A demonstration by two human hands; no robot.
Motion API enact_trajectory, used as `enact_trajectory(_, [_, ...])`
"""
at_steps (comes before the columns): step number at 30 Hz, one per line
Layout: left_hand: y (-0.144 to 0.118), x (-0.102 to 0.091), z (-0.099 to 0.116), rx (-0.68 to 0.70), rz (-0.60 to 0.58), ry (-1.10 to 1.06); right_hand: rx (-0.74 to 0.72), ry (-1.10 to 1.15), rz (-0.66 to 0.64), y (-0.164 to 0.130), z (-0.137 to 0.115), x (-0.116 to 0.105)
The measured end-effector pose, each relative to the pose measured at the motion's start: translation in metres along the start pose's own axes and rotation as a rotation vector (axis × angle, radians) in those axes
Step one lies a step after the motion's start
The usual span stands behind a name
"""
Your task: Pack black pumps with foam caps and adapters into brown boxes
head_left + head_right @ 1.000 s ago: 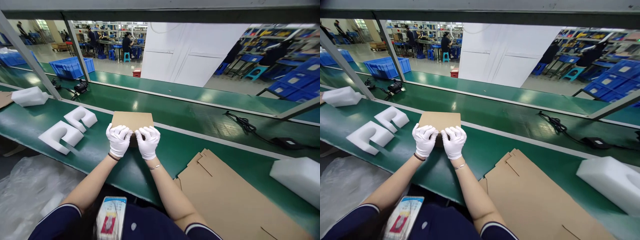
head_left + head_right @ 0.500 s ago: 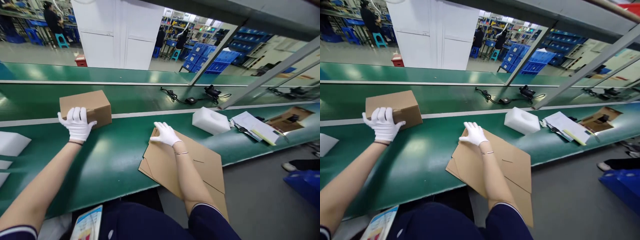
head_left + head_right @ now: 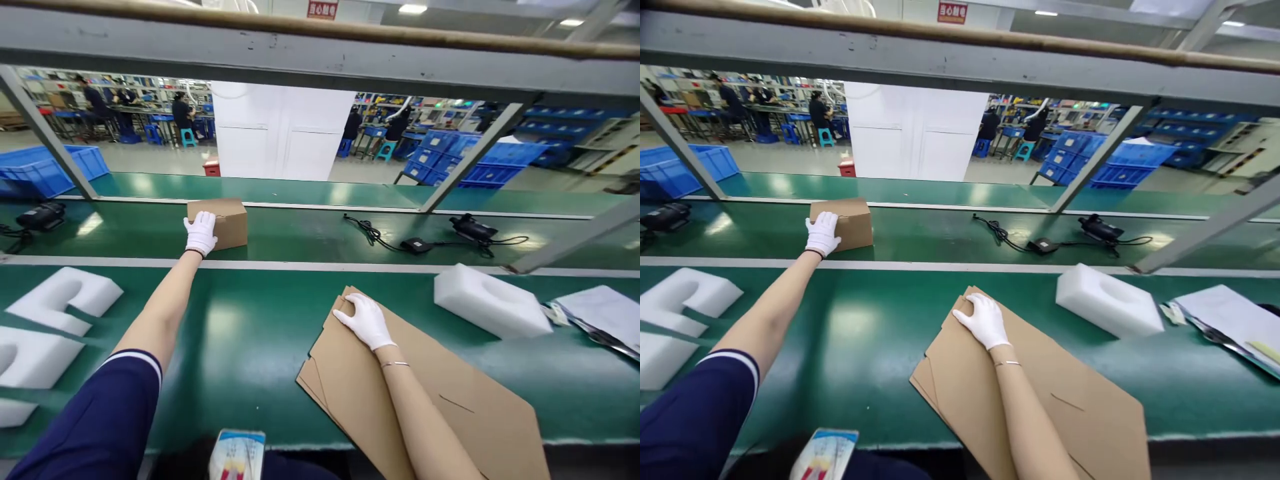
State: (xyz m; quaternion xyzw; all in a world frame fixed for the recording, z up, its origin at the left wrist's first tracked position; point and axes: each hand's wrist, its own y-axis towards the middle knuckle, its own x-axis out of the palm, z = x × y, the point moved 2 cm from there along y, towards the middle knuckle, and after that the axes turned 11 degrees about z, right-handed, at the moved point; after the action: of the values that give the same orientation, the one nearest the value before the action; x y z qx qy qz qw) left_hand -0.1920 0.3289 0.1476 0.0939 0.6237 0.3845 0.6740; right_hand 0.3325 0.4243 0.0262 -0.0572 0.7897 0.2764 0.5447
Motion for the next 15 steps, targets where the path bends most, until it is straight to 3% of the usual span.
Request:
enact_trajectory(3, [-0.036,-0.021,0.016,-0.084,0.036,0.005,-0.001,-0.043,-0.022,0.012,-0.008,-0.009])
enact_trajectory(5, [-0.088,-0.031,0.043,-0.104,0.017,-0.076,0.008,-0.072,-0.103,0.024,-0.013,-0.020])
enact_trajectory(7, [-0.155,-0.034,0.080,-0.132,-0.221,-0.543,0.049,-0.076,-0.192,0.038,-0.015,-0.034])
enact_trajectory(10, [-0.239,-0.039,0.145,-0.389,-0.771,-1.156,0.129,-0.007,-0.162,0.068,-0.020,-0.068])
enact_trajectory(12, [-0.258,-0.053,0.183,-0.464,-0.922,-1.569,0.147,0.073,-0.060,0.087,-0.032,-0.097])
enact_trajectory(15, [-0.232,-0.084,0.211,-0.540,-0.750,-1.951,0.155,0.161,0.076,0.106,-0.068,-0.142])
